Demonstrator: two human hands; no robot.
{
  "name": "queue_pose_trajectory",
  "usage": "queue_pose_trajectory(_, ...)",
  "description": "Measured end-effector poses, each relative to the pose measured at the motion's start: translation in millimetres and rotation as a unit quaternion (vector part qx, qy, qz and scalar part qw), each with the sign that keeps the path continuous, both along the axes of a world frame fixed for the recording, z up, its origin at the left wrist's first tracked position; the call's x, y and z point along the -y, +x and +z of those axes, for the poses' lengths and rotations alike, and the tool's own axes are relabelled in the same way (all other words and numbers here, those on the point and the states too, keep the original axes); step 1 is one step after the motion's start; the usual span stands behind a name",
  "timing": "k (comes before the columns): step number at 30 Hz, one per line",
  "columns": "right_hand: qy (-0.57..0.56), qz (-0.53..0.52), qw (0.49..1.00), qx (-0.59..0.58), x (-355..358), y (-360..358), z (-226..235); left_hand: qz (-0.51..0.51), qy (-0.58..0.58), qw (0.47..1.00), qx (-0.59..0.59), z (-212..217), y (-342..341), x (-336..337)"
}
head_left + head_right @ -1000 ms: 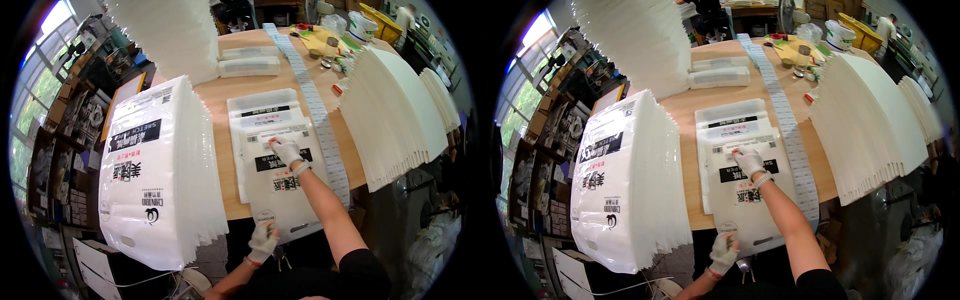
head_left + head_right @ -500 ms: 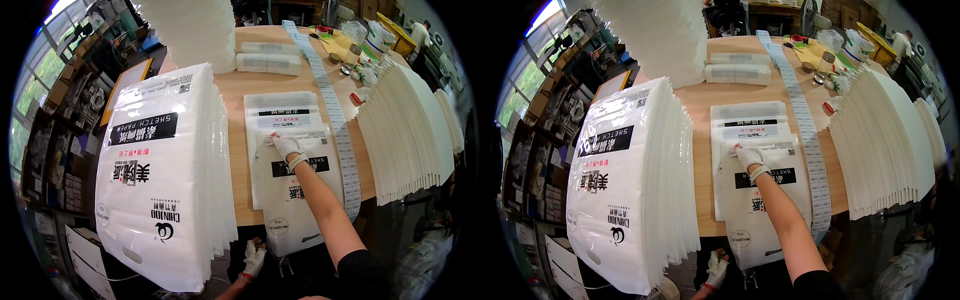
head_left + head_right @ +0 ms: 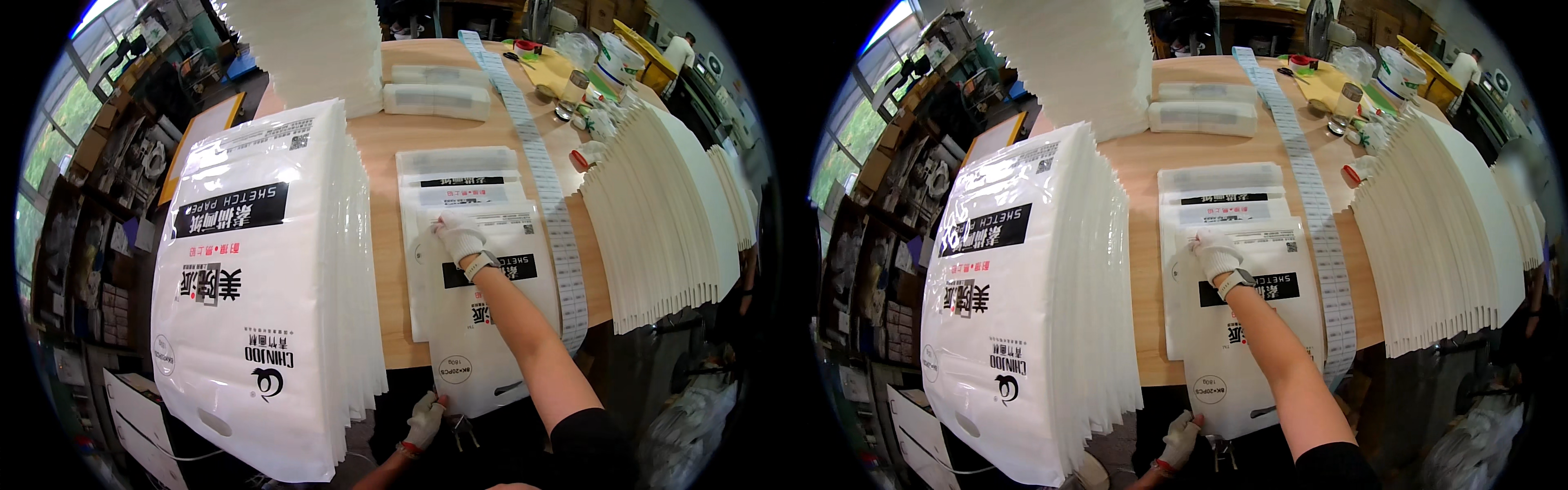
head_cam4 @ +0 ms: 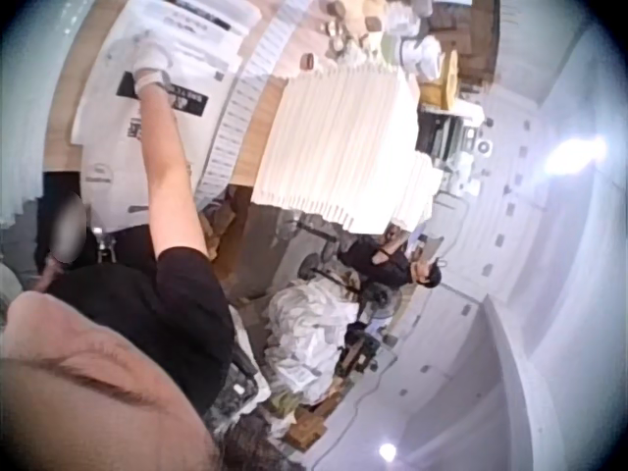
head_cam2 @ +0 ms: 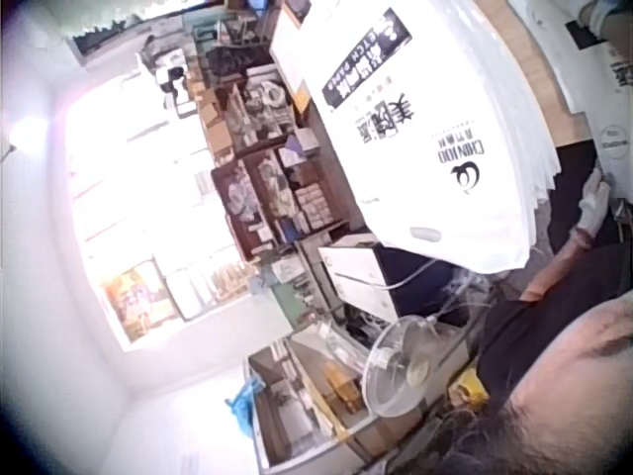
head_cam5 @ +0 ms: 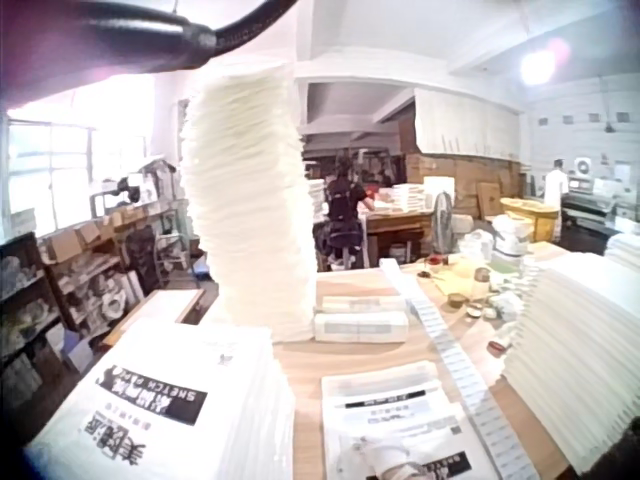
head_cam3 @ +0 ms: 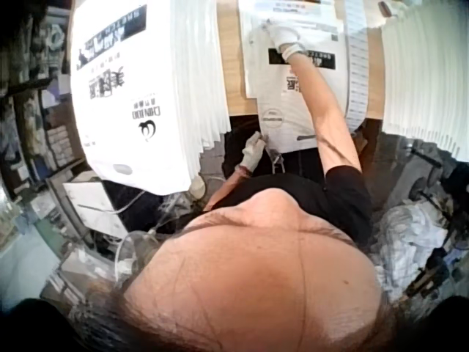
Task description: The person repeatedly picks up sheets of white paper from a stack on the table and places them into white plastic packaging bags. The person folds the top of the bag over the paper to seal it and then places the filled bag onto a growing stack of completed packages on the left side of the table.
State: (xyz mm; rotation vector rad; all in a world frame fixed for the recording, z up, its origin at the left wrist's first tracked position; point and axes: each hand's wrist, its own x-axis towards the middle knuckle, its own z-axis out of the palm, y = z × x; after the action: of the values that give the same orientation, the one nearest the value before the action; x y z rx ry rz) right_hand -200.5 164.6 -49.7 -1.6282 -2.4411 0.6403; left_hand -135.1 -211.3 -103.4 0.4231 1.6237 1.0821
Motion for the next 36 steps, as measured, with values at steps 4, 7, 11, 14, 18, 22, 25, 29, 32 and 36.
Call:
queue_pose_trajectory(4, 0.179, -0.059, 0.982, 0.005, 14.1, 16.4, 14.4, 0.006, 0.032, 0.998, -0.06, 8.9, 0.7, 5.0)
queue_pose_trajectory(7, 0.033, -0.046, 0.971, -0.233, 8.9, 87.8, 8.5, -0.025, 0.053, 0.983, -0.173, 8.7, -0.2, 4.9)
queue_pose_trajectory(11, 0.028, 0.107, 0.957, -0.268, 106.4, 220.4, 35.8, 0.075, 0.128, 0.964, -0.222, 11.2, 7.8, 0.7)
queue_pose_trajectory(14, 0.036, 0.12, 0.966, -0.227, 190.7, 302.0, 53.1, 0.084, 0.104, 0.983, -0.13, 12.9, 4.0, 2.6)
queue_pose_trajectory(18, 0.106, -0.062, 0.989, -0.087, 248.4, 339.8, 17.2, 0.112, 0.087, 0.987, -0.079, 10.0, 4.0, 1.1)
queue_pose_trajectory(22, 0.15, -0.112, 0.97, -0.155, 252.2, 343.0, -13.8, 0.167, 0.087, 0.982, 0.016, -15.1, -1.8, 0.6)
queue_pose_trajectory(25, 0.169, -0.047, 0.971, -0.162, 273.0, 368.5, 2.0, 0.209, 0.057, 0.973, 0.076, -13.8, -1.9, 1.7)
queue_pose_trajectory(29, -0.003, -0.099, 0.96, -0.262, 263.1, 383.3, 14.9, 0.141, 0.077, 0.979, -0.127, -18.5, -4.2, 1.1)
queue_pose_trajectory(32, -0.14, -0.204, 0.896, -0.369, 205.2, 380.3, -26.7, -0.045, 0.288, 0.936, -0.199, 74.1, -8.0, -37.0)
queue_pose_trajectory(36, -0.434, -0.125, 0.665, -0.595, 192.8, 312.2, -17.3, -0.084, 0.441, 0.688, -0.57, 147.6, -21.2, -75.3)
